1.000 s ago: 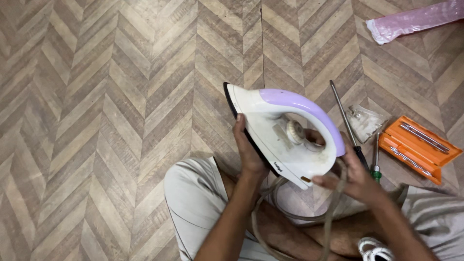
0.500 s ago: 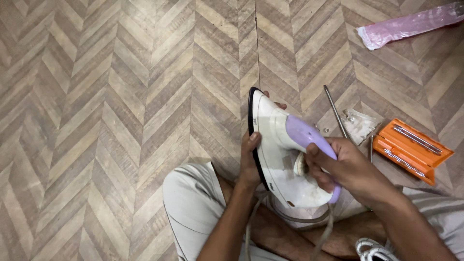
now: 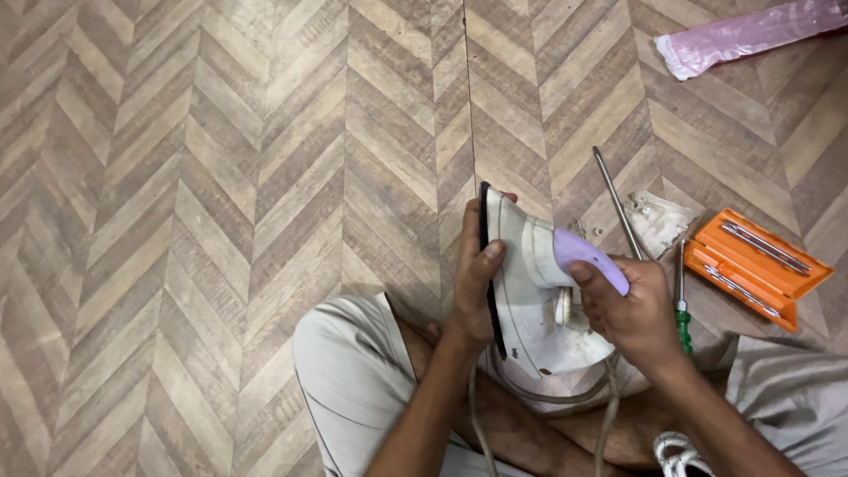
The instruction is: The person sits on the floor and services an electric clothes iron. They open the iron's rear housing, disconnect and remove the old power cord, unpack a new replacement cord from its plastic packaging, thread the new cord into the iron, and use screwdrivers to tighten the connections and reassemble the housing.
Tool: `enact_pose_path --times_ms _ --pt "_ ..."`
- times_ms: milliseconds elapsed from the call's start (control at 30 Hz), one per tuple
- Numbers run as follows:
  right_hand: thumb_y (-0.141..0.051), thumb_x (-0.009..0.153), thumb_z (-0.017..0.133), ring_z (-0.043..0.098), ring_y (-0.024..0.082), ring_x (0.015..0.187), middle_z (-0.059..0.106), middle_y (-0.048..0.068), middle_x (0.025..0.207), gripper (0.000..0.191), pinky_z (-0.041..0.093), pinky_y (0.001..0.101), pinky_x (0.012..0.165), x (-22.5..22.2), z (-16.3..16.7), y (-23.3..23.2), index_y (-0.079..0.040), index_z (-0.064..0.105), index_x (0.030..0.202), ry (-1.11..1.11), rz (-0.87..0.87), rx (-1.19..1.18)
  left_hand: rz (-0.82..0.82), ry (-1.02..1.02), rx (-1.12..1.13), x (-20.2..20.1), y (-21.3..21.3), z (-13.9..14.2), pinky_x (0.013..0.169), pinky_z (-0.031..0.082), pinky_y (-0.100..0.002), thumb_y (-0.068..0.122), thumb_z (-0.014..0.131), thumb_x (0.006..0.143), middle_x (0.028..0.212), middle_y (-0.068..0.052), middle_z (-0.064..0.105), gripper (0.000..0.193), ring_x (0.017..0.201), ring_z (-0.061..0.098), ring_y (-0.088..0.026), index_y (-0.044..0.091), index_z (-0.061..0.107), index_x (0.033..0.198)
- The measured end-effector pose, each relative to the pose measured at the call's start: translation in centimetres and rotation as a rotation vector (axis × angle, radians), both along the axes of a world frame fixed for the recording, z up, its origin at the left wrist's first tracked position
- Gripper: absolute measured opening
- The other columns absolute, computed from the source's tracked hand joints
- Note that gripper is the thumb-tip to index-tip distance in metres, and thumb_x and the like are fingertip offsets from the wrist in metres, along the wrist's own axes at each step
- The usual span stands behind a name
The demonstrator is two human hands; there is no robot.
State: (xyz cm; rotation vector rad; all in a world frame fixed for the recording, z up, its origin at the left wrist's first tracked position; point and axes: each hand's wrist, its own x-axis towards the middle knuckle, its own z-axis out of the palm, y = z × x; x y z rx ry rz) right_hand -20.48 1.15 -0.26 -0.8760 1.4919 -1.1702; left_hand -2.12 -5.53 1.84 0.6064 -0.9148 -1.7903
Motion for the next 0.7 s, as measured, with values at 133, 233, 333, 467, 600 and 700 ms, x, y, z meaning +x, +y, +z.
enact_pose_path --times_ms 133,233,333,467,600,700 --pt "-0.040 0.093 0.071 0.044 0.007 0.040 0.051 -0.001 0.051 0.048 0.034 0.0248 0.036 0.4 0.0 0.1 -0.004 0.059 0.063 0.061 -0.033 -0.063 0.018 -0.003 -0.061 -0.1 -0.2 0.1 0.094 0.047 -0.032 0.046 0.063 0.090 0.118 -0.012 0.054 0.077 0.107 0.055 -0.020 0.001 0.042 0.149" --pt "-0.041 0.095 0.070 0.046 0.006 0.042 0.052 -0.001 0.052 0.049 0.035 0.0244 0.037 0.8 0.0 0.0 -0.004 0.060 0.064 0.116 -0.061 -0.097 -0.003 0.056 0.039 -0.4 -0.5 -0.2 0.092 0.049 -0.033 0.043 0.066 0.086 0.116 -0.012 0.055 0.077 0.105 0.057 -0.020 0.002 0.041 0.147" --pt "-0.041 0.094 0.071 0.047 0.007 0.043 0.054 -0.001 0.053 0.047 0.036 0.0249 0.038 1.3 0.5 -0.3 -0.002 0.064 0.067 0.191 -0.062 -0.093 0.024 0.090 0.008 -0.4 -0.9 -0.9 0.094 0.049 -0.032 0.043 0.066 0.088 0.118 -0.011 0.056 0.078 0.107 0.057 -0.019 0.000 0.043 0.148" --pt "-0.038 0.090 0.074 0.048 0.005 0.052 0.057 -0.002 0.057 0.037 0.037 0.0247 0.045 1.5 2.0 -0.9 -0.002 0.074 0.082 0.322 0.059 -0.109 0.032 0.171 -0.044 0.2 -1.9 -1.7 0.097 0.051 -0.039 0.047 0.067 0.091 0.122 -0.014 0.058 0.078 0.111 0.060 -0.025 -0.003 0.044 0.147" --pt "-0.032 0.087 0.076 0.055 0.003 0.061 0.068 -0.003 0.069 0.032 0.042 0.0224 0.052 1.3 3.8 -1.0 -0.001 0.076 0.096 0.236 0.228 -0.182 0.019 0.309 -0.022 0.6 -2.9 -2.0 0.112 0.048 -0.044 0.052 0.062 0.098 0.129 -0.016 0.057 0.076 0.124 0.057 -0.029 -0.003 0.044 0.147" --pt "-0.028 0.088 0.078 0.053 0.004 0.062 0.065 -0.001 0.070 0.028 0.042 0.0233 0.053 1.2 4.5 -1.2 -0.001 0.076 0.096 0.270 0.304 -0.223 0.001 0.381 -0.025 0.6 -3.1 -1.7 0.116 0.046 -0.045 0.054 0.058 0.102 0.132 -0.016 0.057 0.074 0.130 0.056 -0.029 -0.003 0.044 0.147"
